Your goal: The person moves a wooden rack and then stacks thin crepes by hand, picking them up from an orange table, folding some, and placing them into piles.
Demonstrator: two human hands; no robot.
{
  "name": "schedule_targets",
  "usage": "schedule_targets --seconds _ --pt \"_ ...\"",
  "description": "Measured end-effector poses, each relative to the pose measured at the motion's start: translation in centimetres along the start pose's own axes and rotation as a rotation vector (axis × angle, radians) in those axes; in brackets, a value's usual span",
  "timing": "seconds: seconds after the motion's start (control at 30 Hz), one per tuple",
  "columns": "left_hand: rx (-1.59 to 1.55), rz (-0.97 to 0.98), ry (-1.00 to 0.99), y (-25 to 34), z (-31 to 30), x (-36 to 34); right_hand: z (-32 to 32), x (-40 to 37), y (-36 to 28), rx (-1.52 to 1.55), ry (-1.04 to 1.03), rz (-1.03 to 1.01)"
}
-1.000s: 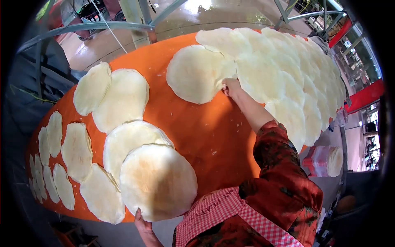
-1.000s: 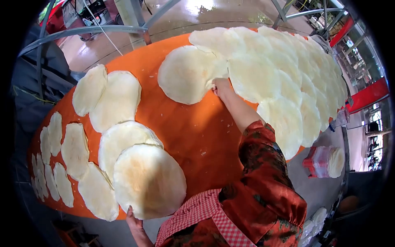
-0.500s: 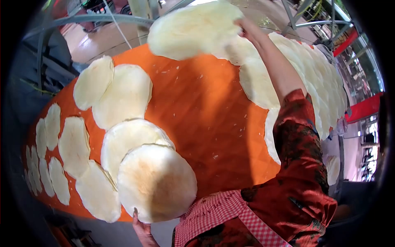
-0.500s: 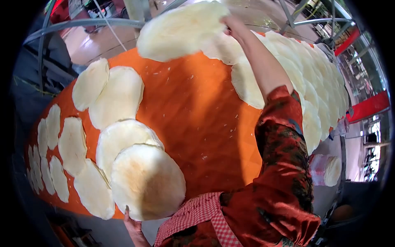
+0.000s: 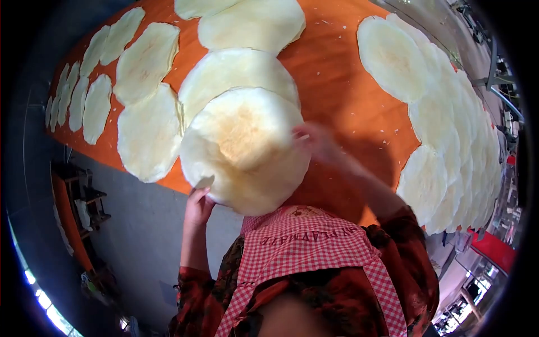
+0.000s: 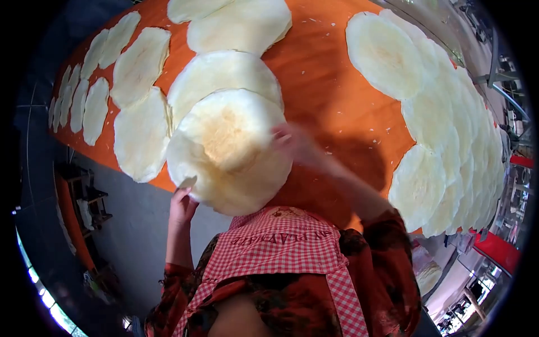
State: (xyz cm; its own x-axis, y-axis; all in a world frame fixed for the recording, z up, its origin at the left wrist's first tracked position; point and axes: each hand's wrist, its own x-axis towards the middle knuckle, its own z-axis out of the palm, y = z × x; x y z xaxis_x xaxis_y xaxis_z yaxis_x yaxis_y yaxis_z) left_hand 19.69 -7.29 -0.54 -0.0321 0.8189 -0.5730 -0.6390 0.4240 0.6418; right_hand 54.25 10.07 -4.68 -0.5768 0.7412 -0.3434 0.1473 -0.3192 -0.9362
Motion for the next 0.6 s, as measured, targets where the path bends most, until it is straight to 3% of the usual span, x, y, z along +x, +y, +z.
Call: schedule_targets --seconds 0.07,0.13,0.23,0.33,0.5,0.6 --pt "-0.027 0.013 -0.024 0.7 1.5 0.4 10.2 -0.4 -4.3 -0.618 -0.008 -0.406" --pt "0.005 0.038 -0.173 1.5 3.1 0.5 16.3 0.0 -5.7 -0.353 -0.087 -0.392" --pt "-0.001 0.015 -0.246 1.3 1.8 1.7 19.9 2.3 -5.9 -0.317 -0.094 -0.146" --pt "0.015 -0.004 -0.250 1.4 0.4 2.3 20.7 3.4 -3.4 -0.283 0.082 -0.121" --pt "0.152 -0.017 -0.216 1.7 0.2 2.6 20.5 3.0 -4.2 0.077 -0.064 0.038" --pt "0.215 -0.028 -0.217 2.2 -0.3 2.6 20.6 2.8 -3.1 0.006 0.020 -0.045"
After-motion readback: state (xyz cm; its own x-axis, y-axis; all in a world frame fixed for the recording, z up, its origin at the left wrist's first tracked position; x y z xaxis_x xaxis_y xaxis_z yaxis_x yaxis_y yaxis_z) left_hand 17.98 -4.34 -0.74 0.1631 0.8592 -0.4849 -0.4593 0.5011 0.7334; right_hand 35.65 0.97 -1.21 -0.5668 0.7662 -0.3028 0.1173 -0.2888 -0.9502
